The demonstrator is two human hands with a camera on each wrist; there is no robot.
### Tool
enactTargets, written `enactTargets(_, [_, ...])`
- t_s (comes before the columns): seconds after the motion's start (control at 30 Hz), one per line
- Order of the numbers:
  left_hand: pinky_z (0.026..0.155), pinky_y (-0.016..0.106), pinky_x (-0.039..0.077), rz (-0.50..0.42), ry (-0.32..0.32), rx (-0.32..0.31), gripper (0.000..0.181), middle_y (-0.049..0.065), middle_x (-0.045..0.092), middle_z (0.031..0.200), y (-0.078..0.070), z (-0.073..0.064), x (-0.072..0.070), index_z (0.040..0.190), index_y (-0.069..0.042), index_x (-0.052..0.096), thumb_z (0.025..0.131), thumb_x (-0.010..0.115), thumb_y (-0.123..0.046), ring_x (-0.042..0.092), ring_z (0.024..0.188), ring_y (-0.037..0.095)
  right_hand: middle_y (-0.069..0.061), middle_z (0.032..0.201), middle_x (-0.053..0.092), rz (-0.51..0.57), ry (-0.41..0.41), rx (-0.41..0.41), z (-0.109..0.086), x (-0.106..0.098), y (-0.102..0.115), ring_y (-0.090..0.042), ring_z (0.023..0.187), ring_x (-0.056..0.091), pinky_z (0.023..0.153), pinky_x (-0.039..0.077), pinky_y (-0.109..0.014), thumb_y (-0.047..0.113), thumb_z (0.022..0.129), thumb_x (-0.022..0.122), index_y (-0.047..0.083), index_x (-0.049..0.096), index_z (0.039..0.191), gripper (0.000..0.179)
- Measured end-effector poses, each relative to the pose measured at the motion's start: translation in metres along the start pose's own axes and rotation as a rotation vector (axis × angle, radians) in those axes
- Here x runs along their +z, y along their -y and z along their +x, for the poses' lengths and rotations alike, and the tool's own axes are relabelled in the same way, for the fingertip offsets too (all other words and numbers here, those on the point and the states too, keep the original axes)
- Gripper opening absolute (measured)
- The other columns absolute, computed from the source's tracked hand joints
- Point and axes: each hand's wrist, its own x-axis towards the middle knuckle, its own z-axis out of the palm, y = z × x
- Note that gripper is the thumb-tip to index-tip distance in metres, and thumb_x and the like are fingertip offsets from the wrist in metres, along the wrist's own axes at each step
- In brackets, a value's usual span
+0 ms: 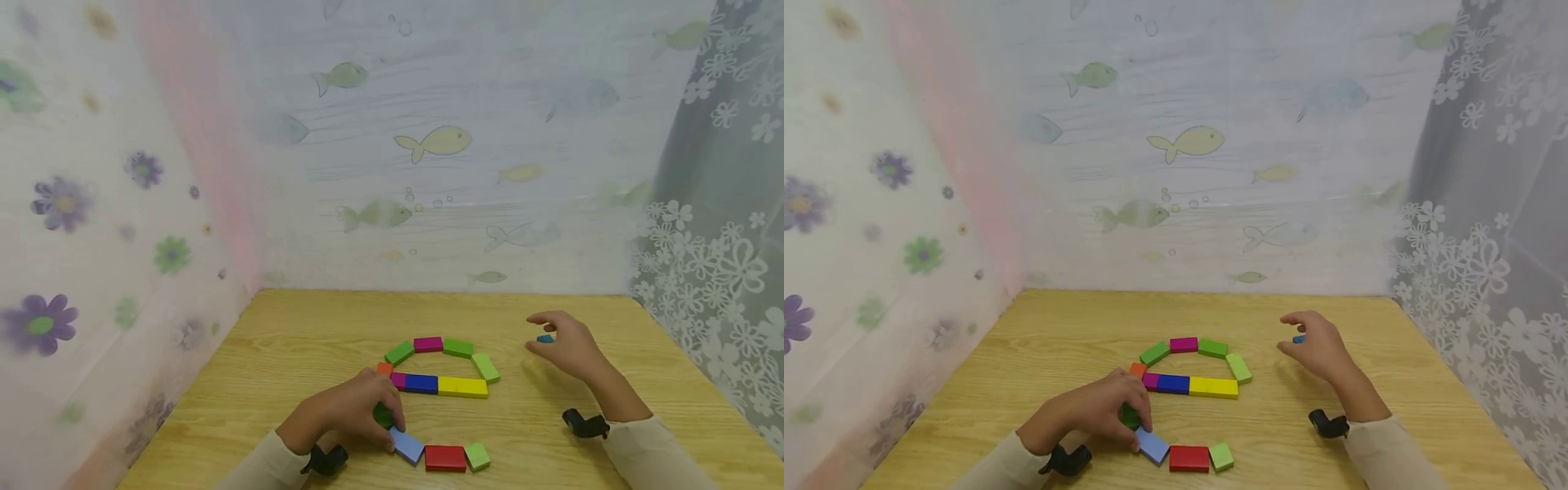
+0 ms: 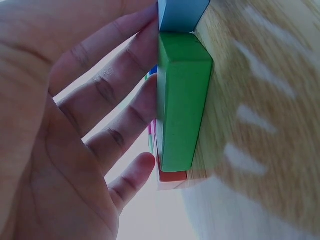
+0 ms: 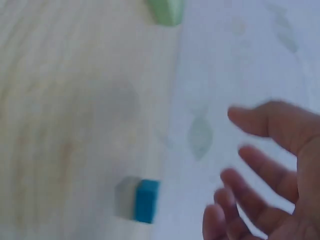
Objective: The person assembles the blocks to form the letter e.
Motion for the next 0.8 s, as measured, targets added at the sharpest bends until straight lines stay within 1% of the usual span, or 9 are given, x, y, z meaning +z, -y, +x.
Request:
enactTargets(0.03, [0.096,0.029,0.035,-0.002,-0.002,0.000,0.020,-0.030,0.067,0.099,0.000,0.000,0.000,0.100,-0.038,0.080,0.082,0.087,-0.043,0.056,0.103,-0.009,-0.026,0.141,0.056,0.003,0.000,0.029,0.001,0.001,-0.005,-0.050,0.122,0.057,0.085,0.057,-0.056,0.022,0.093,0.077,0.004,0.060,0.141,0.054])
enactTargets(0.1, [0.095,0.029,0.035,-0.006,-0.003,0.001,0.020,-0.030,0.067,0.099,0.000,0.000,0.000,0.100,-0.037,0.080,0.082,0.087,-0.043,0.056,0.103,-0.009,-0.031,0.148,0.049,0.008,0.016,0.088,0.002,0.003,-0.016,-0.055,0.130,0.050,0.090,0.055,-0.061,0.023,0.095,0.075,0.000,0.050,0.149,0.065])
enactTargets(0.17, [0.095,0.028,0.035,-0.005,-0.004,0.002,0.020,-0.030,0.067,0.099,0.000,-0.001,0.000,0.100,-0.037,0.080,0.082,0.087,-0.043,0.056,0.102,-0.010,-0.035,0.151,0.044,0.007,0.044,0.136,0.002,0.004,-0.025,-0.058,0.133,0.046,0.092,0.053,-0.062,0.024,0.095,0.074,-0.004,0.044,0.153,0.070])
enactTargets(0.27, [0.094,0.027,0.035,-0.006,0.001,0.000,0.020,-0.030,0.067,0.099,-0.001,0.000,-0.001,0.100,-0.038,0.080,0.082,0.087,-0.043,0.056,0.103,-0.009,-0.039,0.151,0.042,0.015,0.088,0.181,0.002,0.004,-0.036,-0.059,0.133,0.046,0.092,0.054,-0.061,0.023,0.096,0.072,-0.008,0.040,0.154,0.073])
enactTargets(0.4, [0.094,0.027,0.035,0.000,0.004,-0.002,0.019,-0.030,0.066,0.100,-0.001,0.001,-0.002,0.100,-0.038,0.080,0.082,0.087,-0.043,0.055,0.103,-0.009,-0.041,0.144,0.046,0.040,0.143,0.191,0.000,0.002,-0.042,-0.056,0.125,0.053,0.088,0.055,-0.056,0.022,0.096,0.071,-0.012,0.037,0.153,0.074])
enactTargets(0.53, [0.093,0.027,0.035,0.006,0.005,-0.002,0.019,-0.030,0.066,0.100,-0.001,0.001,-0.002,0.100,-0.038,0.080,0.082,0.087,-0.044,0.056,0.102,-0.010,-0.041,0.142,0.048,0.056,0.181,0.199,0.001,0.002,-0.042,-0.053,0.122,0.057,0.089,0.055,-0.054,0.020,0.095,0.072,-0.012,0.036,0.153,0.075])
enactTargets(0.67, [0.094,0.027,0.036,0.010,0.004,-0.002,0.019,-0.030,0.066,0.100,0.000,0.001,-0.002,0.099,-0.039,0.080,0.082,0.087,-0.044,0.056,0.102,-0.010,-0.040,0.140,0.051,0.033,0.187,0.215,0.004,0.002,-0.041,-0.052,0.121,0.057,0.088,0.055,-0.052,0.017,0.096,0.070,-0.011,0.040,0.152,0.070])
enactTargets(0.8, [0.094,0.027,0.035,0.010,-0.002,0.003,0.020,-0.030,0.066,0.100,0.000,0.000,-0.001,0.099,-0.039,0.080,0.082,0.087,-0.044,0.056,0.103,-0.009,-0.035,0.130,0.059,-0.021,0.166,0.227,0.006,0.000,-0.043,-0.050,0.116,0.059,0.087,0.054,-0.054,0.011,0.094,0.068,-0.011,0.048,0.146,0.060])
